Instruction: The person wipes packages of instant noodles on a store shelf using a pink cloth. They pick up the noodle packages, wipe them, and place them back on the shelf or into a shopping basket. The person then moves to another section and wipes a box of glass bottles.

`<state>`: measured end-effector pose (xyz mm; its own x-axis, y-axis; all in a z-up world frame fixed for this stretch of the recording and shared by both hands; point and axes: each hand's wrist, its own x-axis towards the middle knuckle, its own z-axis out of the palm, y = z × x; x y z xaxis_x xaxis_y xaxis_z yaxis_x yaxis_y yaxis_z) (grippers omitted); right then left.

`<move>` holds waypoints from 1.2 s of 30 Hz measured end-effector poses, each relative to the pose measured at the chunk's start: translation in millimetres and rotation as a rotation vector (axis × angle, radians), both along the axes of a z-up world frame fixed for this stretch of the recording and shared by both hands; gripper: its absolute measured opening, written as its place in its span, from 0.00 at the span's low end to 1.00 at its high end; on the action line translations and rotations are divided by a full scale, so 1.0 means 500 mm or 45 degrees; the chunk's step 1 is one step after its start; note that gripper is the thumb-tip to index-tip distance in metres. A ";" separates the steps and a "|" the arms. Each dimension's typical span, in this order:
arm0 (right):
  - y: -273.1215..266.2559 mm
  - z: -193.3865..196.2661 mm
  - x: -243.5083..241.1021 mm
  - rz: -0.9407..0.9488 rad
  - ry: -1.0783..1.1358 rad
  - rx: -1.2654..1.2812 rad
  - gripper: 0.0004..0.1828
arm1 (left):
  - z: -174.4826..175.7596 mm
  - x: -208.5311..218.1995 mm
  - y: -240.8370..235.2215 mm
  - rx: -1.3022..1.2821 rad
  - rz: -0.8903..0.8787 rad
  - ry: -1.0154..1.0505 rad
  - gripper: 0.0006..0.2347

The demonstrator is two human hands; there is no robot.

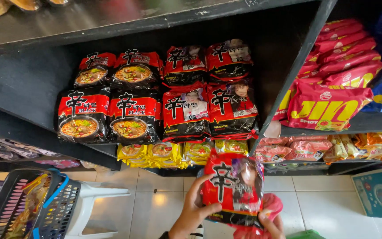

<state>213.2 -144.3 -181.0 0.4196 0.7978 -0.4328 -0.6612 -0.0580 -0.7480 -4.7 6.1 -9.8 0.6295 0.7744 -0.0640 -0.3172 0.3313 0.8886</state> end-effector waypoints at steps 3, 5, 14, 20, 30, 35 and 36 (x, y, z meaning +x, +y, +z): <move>0.012 0.131 0.007 -0.255 -0.001 0.360 0.30 | 0.015 0.003 0.045 0.223 0.177 0.057 0.31; 0.021 0.230 0.022 -0.310 -0.113 0.255 0.30 | 0.080 0.016 0.092 0.361 0.291 0.075 0.31; 0.194 0.625 0.012 -0.244 -2.028 0.429 0.31 | 0.181 0.221 0.328 0.988 0.317 0.278 0.34; 0.392 0.689 0.024 -0.255 -2.408 0.457 0.31 | 0.098 0.291 0.400 1.311 0.601 0.546 0.25; 0.539 0.575 0.032 -0.327 -2.670 0.148 0.21 | 0.151 0.216 0.382 1.821 0.331 1.442 0.23; 0.548 0.588 0.030 -0.350 -2.728 0.060 0.18 | 0.247 0.149 0.471 1.298 0.033 1.598 0.34; 0.547 0.587 0.026 -0.334 -2.726 0.072 0.18 | 0.246 0.137 0.504 1.284 0.039 1.606 0.34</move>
<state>226.2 129.3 112.6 0.1764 0.6474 0.7414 0.9836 -0.0873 -0.1578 63.8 258.1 113.0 0.5574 0.8301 0.0145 0.7515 -0.5119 0.4161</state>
